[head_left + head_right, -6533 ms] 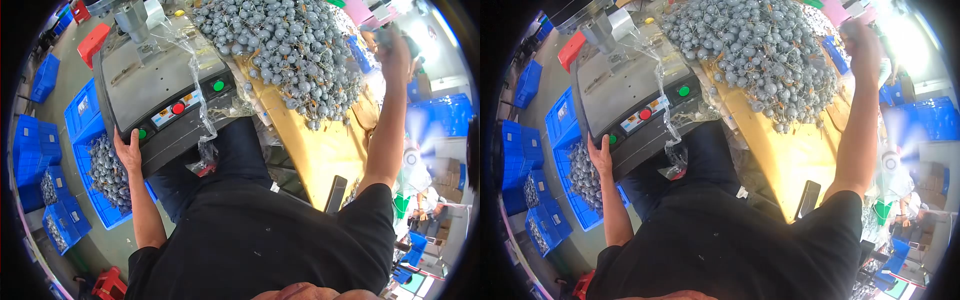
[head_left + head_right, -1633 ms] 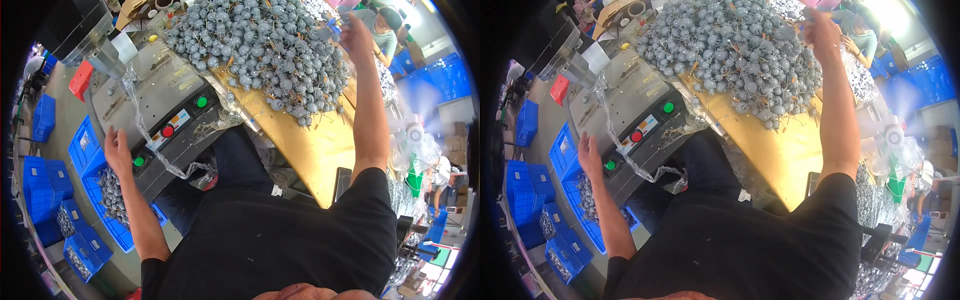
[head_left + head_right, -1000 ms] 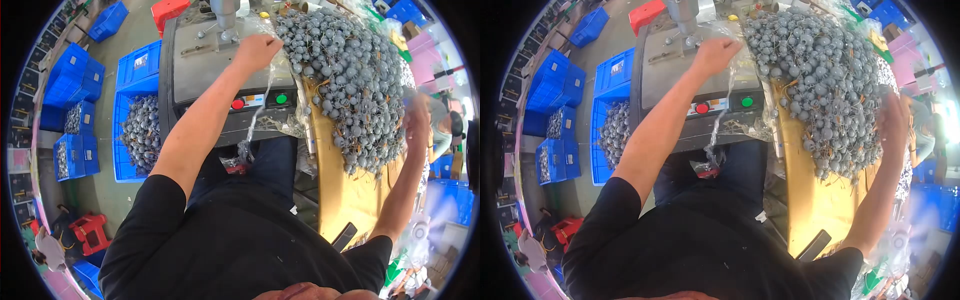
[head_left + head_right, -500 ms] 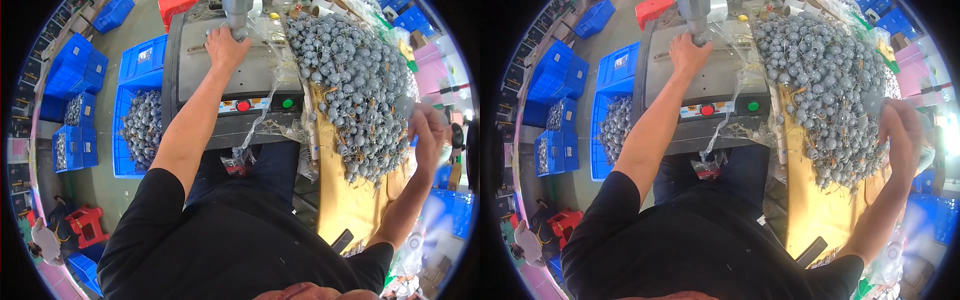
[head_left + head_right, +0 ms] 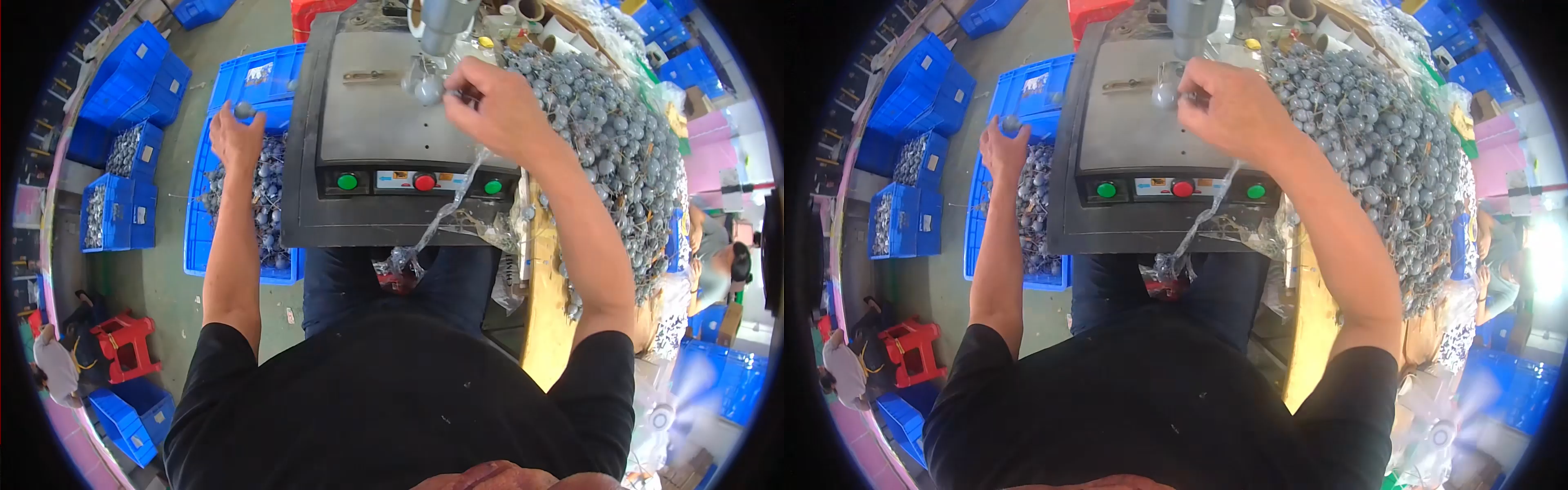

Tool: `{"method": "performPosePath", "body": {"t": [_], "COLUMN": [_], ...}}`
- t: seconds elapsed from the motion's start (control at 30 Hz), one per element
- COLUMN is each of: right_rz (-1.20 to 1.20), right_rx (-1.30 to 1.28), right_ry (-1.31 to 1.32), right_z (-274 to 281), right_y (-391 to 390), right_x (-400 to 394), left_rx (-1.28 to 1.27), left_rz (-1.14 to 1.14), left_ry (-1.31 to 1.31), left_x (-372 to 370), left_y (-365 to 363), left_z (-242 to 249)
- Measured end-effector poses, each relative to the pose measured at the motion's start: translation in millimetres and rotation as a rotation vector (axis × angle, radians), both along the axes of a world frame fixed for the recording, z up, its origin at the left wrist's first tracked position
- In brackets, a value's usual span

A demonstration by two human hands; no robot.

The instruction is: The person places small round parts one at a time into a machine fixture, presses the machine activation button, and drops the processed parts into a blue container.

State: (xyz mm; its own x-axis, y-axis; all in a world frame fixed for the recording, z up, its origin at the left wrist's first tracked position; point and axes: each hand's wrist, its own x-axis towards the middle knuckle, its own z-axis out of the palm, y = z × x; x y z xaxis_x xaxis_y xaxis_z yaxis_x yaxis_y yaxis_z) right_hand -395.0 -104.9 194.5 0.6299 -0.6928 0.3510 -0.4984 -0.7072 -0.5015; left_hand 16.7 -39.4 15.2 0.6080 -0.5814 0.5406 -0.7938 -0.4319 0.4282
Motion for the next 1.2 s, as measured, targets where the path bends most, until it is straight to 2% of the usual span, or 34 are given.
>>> {"method": "performPosePath", "body": {"t": [0.03,0.13,0.27,0.43,0.5,0.6,0.7,0.8,0.87,0.93,1.0,1.07,1.13,1.2], "right_rz": [-0.025,-0.128,-0.291,-0.361,-0.352,-0.422,-0.578,-0.636,-0.589,-0.533,-0.394,-0.371,-0.288,-0.22], "right_rx": [-0.003,-0.003,0.006,0.13,0.146,-0.276,-0.402,-0.011,0.111,0.228,0.086,0.218,0.114,0.133], "right_ry": [-0.027,-0.081,-0.108,-0.045,-0.006,0.127,0.297,0.358,0.059,-0.233,-0.22,-0.192,-0.041,-0.064], "right_z": [-18,-72,-121,-118,-114,-113,-129,-141,-136,-103,-90,-88,-102,-118], "right_y": [-19,-70,-111,-115,-117,-102,-92,-90,-79,-42,-17,10,27,36], "right_x": [9,20,17,27,27,12,-28,-70,-75,-47,-13,28,56,62], "left_rx": [0.046,0.027,-0.059,0.007,0.025,0.018,0.006,-0.013,-0.025,-0.029,-0.03,-0.032,-0.034,-0.031], "left_rz": [0.077,0.018,-0.423,-0.637,-0.604,-0.597,-0.608,-0.625,-0.628,-0.626,-0.63,-0.642,-0.649,-0.656], "left_ry": [-0.032,0.058,0.335,0.514,0.524,0.505,0.515,0.511,0.504,0.521,0.522,0.512,0.511,0.513], "left_x": [13,6,-56,-126,-137,-138,-135,-135,-136,-138,-139,-140,-139,-136], "left_y": [4,30,62,72,72,73,74,73,73,74,75,75,73,74], "left_z": [-8,-14,-14,-23,-32,-40,-39,-42,-44,-44,-42,-40,-44,-46]}}
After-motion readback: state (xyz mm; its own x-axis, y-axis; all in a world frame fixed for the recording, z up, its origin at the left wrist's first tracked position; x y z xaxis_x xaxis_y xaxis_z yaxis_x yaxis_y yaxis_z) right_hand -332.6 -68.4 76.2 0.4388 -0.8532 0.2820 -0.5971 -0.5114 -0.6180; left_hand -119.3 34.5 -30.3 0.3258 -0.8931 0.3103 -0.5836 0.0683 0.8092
